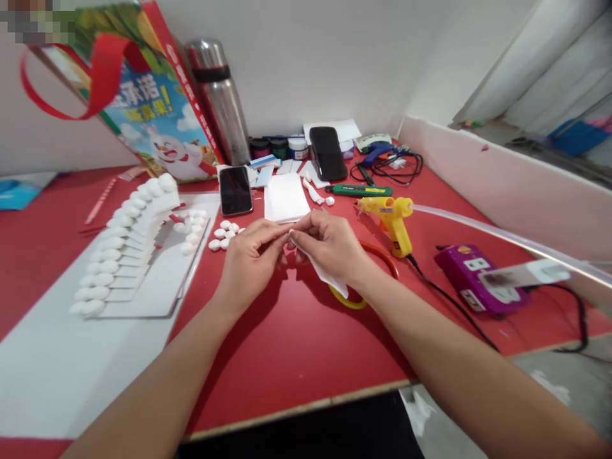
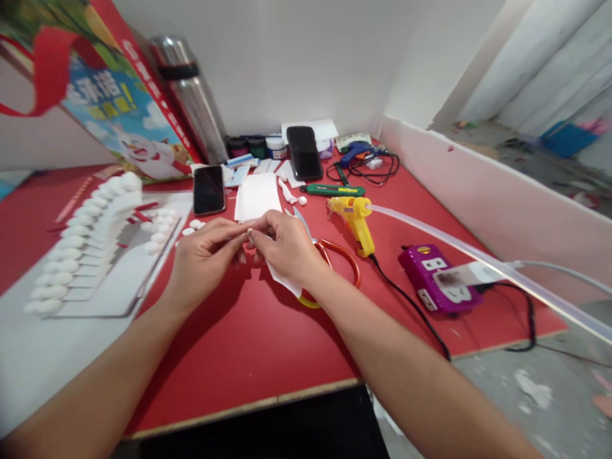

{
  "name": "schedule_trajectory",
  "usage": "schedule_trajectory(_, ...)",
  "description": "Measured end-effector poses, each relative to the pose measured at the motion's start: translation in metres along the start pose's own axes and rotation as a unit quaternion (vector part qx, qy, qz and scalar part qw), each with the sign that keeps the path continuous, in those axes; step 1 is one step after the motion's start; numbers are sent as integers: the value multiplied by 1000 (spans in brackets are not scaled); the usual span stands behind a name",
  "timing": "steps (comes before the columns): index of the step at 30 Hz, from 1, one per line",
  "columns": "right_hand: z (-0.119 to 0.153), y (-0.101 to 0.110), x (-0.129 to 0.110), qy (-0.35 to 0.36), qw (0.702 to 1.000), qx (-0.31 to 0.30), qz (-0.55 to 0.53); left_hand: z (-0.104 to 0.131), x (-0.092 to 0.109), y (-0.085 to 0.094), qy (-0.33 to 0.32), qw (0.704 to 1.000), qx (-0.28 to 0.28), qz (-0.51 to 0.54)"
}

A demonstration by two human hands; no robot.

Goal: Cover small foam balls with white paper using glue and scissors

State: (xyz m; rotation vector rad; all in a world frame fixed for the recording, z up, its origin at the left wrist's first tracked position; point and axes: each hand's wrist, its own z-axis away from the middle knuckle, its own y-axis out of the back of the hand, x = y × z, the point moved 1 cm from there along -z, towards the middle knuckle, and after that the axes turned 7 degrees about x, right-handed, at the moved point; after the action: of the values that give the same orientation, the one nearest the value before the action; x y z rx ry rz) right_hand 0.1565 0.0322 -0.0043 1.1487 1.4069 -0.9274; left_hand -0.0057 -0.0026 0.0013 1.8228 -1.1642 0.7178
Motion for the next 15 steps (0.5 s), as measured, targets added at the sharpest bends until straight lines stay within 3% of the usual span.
schedule_trajectory(4,1,-1,0,20,999,-6,38,0,2,-1,-36,998,24,-43)
schedule_trajectory(6,1,-2,-2,-2,1000,2,24,1,4,-2,-70,994,37,-78)
schedule_trajectory(10,-2,1,-11,-144,983,2,-117,-1,5,-2,-62,992,55,-94)
schedule_trajectory(15,-10,13,-13,-309,904,-124,-268,-3,2,2,-24,997,44,-66)
